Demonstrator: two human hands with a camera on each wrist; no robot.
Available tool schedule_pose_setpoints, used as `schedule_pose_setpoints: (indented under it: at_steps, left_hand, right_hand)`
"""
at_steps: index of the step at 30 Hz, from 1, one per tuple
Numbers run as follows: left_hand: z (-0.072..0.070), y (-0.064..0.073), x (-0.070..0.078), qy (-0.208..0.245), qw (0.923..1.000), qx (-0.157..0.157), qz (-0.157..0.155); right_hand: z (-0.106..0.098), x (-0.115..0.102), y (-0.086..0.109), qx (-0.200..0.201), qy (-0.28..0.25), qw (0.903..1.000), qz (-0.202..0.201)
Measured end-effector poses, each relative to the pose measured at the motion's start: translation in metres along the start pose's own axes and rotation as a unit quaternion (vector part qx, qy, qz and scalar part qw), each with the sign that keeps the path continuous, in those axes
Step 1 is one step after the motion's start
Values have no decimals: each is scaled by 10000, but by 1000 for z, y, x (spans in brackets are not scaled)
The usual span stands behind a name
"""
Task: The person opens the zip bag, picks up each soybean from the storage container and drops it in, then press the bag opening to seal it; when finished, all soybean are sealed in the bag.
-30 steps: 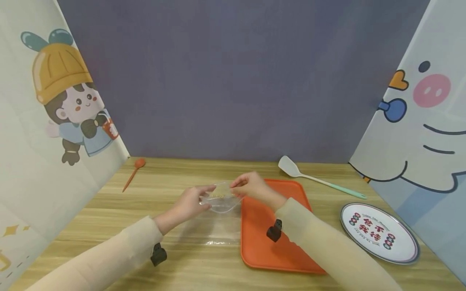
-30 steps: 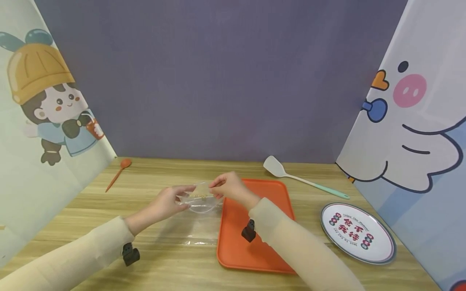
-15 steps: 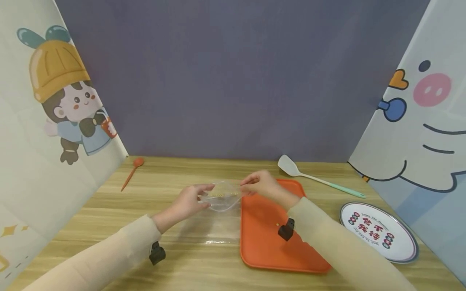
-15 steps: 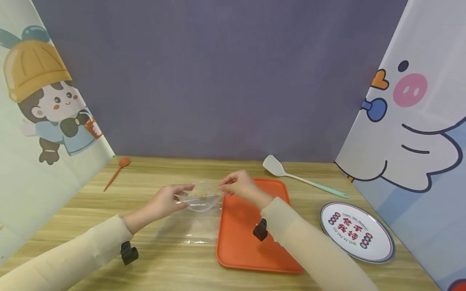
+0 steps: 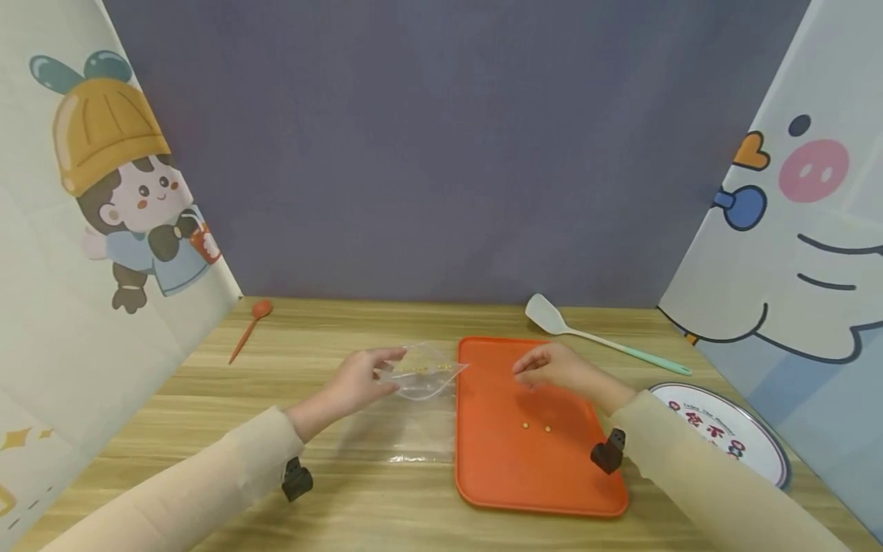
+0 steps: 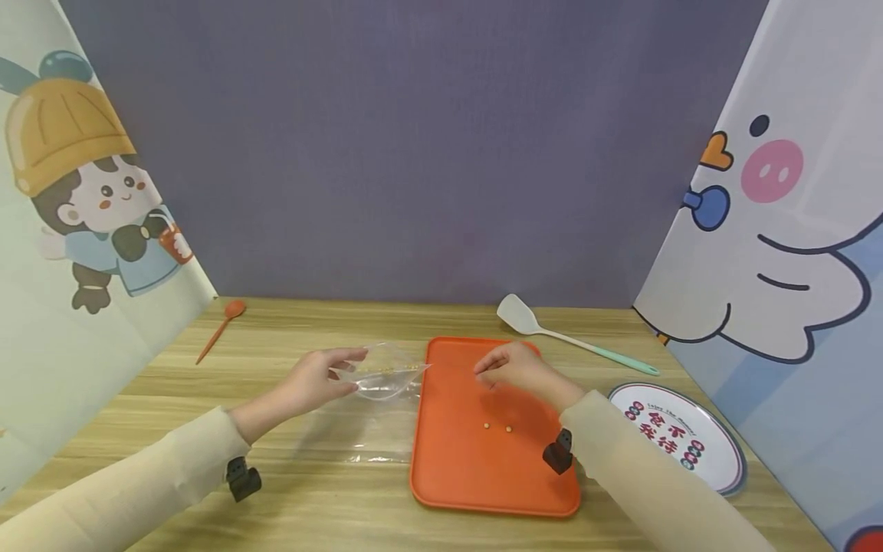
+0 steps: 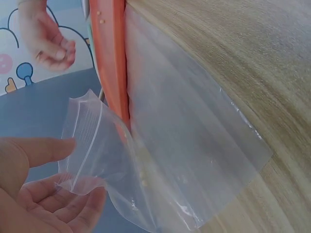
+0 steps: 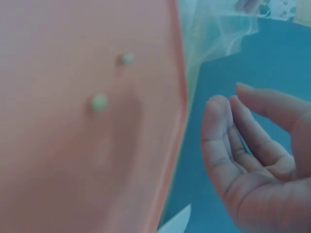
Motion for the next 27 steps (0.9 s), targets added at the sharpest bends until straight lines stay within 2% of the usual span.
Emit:
schedule_pose_setpoints:
  at_steps: [5, 10, 17, 27]
  left_hand:
    - [0, 0, -1, -22, 10000, -12, 39]
    - [2, 0, -3, -7, 9999, 13, 118]
    - [3, 0, -5, -25, 10000, 21, 80]
    - [5, -1, -6, 40, 9999, 2, 146]
  right_hand:
    - [0, 17, 17, -422, -131, 9990, 116]
    - [3, 29, 33, -575, -5, 9980, 251]
    - [10, 40, 44, -535, 77, 9980, 340]
    - [13, 43, 41, -274, 397, 9987, 168]
Point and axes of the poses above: each hand's wrist, its own y-axis away from the middle knuckle, its own z-axis out of the palm, x = y × z, the point moved 7 cm from there along -y, towards the middle knuckle, and after that the axes turned 4 degrees about -z, right-handed, at the moved point
